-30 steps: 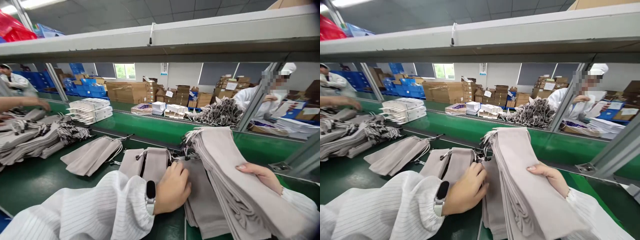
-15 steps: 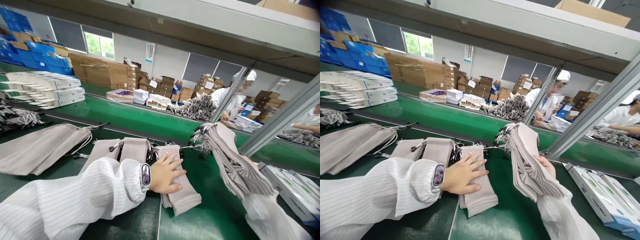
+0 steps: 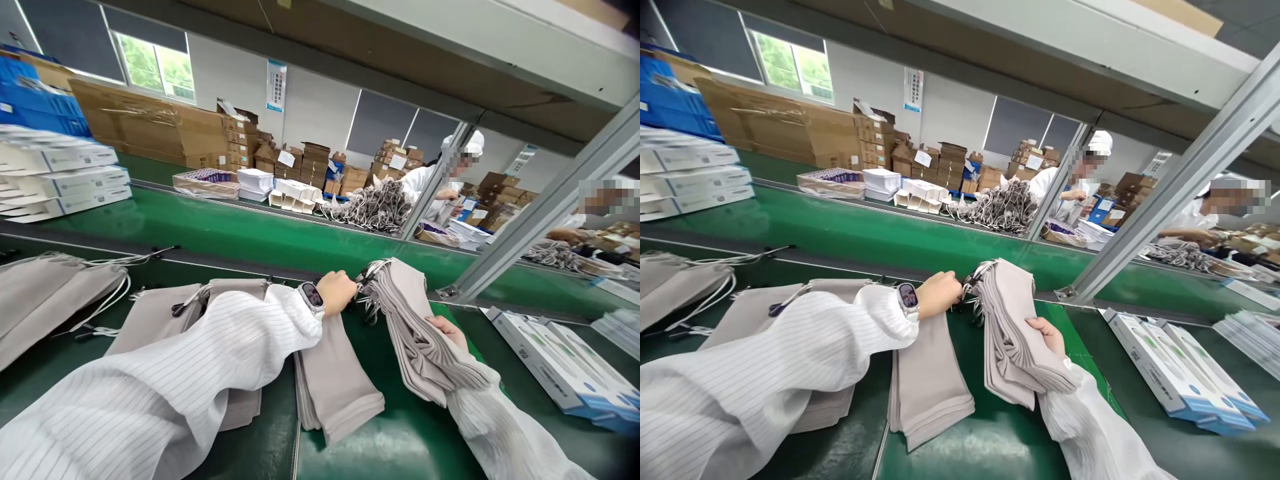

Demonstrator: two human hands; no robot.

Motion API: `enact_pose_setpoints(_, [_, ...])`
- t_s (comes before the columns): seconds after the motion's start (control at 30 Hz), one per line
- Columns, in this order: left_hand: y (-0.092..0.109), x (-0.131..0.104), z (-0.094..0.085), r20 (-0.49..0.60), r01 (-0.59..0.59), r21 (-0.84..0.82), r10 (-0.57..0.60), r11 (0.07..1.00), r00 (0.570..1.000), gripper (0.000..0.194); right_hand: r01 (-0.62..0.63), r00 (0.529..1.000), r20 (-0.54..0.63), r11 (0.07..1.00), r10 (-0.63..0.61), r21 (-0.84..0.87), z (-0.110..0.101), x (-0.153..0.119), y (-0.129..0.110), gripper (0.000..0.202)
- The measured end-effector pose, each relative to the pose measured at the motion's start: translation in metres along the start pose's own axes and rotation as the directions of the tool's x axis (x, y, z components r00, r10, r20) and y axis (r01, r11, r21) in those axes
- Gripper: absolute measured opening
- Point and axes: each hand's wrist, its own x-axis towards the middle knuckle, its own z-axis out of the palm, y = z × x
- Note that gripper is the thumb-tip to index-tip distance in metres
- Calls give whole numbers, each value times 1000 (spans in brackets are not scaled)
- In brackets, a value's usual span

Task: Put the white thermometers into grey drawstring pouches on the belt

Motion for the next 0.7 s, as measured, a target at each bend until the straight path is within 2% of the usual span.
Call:
enact_pose_setpoints(0.1, [-2, -4, 2, -22, -6, -73, 4, 997, 1000, 18, -177, 980, 132, 954, 149, 243, 8, 1, -2, 14])
enact_pose_setpoints(0.17, [-3, -8, 1, -52, -2, -137, -5, 991, 999, 19, -234, 968, 154, 928, 196, 289, 12, 2, -4, 14])
enact_pose_setpoints(0.23, [-5, -10, 1, -84, 24, -203, -41, 979, 996, 20, -236, 970, 117, 942, 213, 241, 14, 4, -4, 13])
enact_pose_setpoints(0.33, [-8, -14, -2, -123, 111, -309, -156, 944, 980, 22, -234, 972, 18, 963, 233, 134, 6, 7, -2, 12])
enact_pose_setpoints(0.5, [-21, -31, -28, -131, 289, -513, -406, 808, 904, 24, -122, 971, -196, 988, 138, 94, -23, 7, -8, 15])
enact_pose_setpoints(0.6, [-27, -52, -46, -103, 346, -622, -512, 702, 853, 26, -89, 978, -187, 996, 89, 11, -29, -1, -31, 22])
enact_pose_setpoints(0.7, [-25, -78, -54, -30, 405, -692, -584, 598, 811, 37, -54, 994, -106, 992, 42, -112, -4, -9, -57, 32])
